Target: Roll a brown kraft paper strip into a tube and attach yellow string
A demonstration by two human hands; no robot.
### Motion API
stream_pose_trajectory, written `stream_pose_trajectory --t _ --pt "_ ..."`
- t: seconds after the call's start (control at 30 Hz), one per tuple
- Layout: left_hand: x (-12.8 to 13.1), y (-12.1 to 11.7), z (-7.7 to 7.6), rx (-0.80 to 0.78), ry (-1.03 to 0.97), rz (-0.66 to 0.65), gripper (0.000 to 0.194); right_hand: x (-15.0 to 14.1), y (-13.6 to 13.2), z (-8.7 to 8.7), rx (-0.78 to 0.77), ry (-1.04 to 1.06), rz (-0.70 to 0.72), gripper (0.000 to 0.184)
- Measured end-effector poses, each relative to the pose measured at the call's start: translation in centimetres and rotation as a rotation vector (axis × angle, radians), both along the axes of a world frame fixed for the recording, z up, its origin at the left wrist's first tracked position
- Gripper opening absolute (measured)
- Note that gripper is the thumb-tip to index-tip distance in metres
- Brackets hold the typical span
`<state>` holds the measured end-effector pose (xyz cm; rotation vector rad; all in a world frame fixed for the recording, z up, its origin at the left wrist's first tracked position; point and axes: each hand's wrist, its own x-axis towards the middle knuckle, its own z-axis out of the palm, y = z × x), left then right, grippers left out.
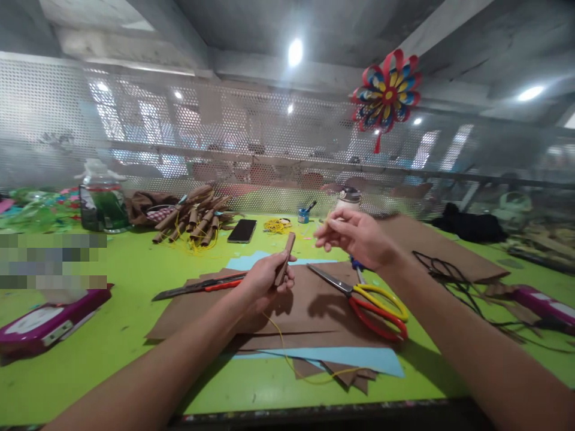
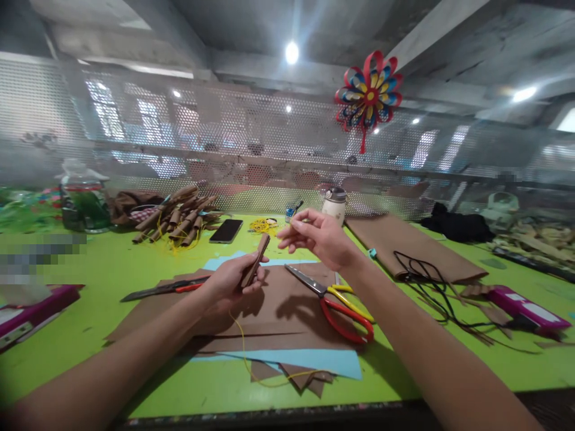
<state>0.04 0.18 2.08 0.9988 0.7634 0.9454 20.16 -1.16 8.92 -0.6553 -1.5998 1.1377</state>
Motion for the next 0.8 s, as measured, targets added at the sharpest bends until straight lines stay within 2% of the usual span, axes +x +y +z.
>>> stream_pose_trajectory --t 0.07,0.17,0.23,0.3,0.43,0.6,0.8 --pt "0.1 -0.1 -0.1 0.004 -0.002 -0.05 0.019 -0.1 -0.4 -1.1 -0.018 -0.068 -0.004 0.018" --pt "0.2 -0.3 -0.2 0.002 -0.003 -0.102 0.022 -0.2 0.4 -3.2 -0.032 -0.293 -0.117 0.018" --pt "0.3 -0.5 -0.1 0.02 0.009 -0.126 0.024 -0.4 1.0 -4.4 -0.144 -0.374 -0.125 0.023" --pt "0.3 -0.7 0.1 0.045 0.025 -0.148 0.025 -0.6 1.3 -5.1 -0.234 -0.336 -0.113 0.03" --pt "0.5 -1.1 0.3 0.059 0.051 -0.184 0.026 -1.0 0.9 -4.9 -0.315 -0.138 -0.137 0.033" --pt "0.6 -1.5 0.3 0.095 0.08 -0.22 0.028 -1.5 0.2 -4.2 -0.325 -0.094 -0.211 0.03" --pt "0.6 -1.8 0.5 0.09 0.108 -0.217 0.027 -1.1 0.6 -4.7 -0.4 0.021 -0.116 0.029"
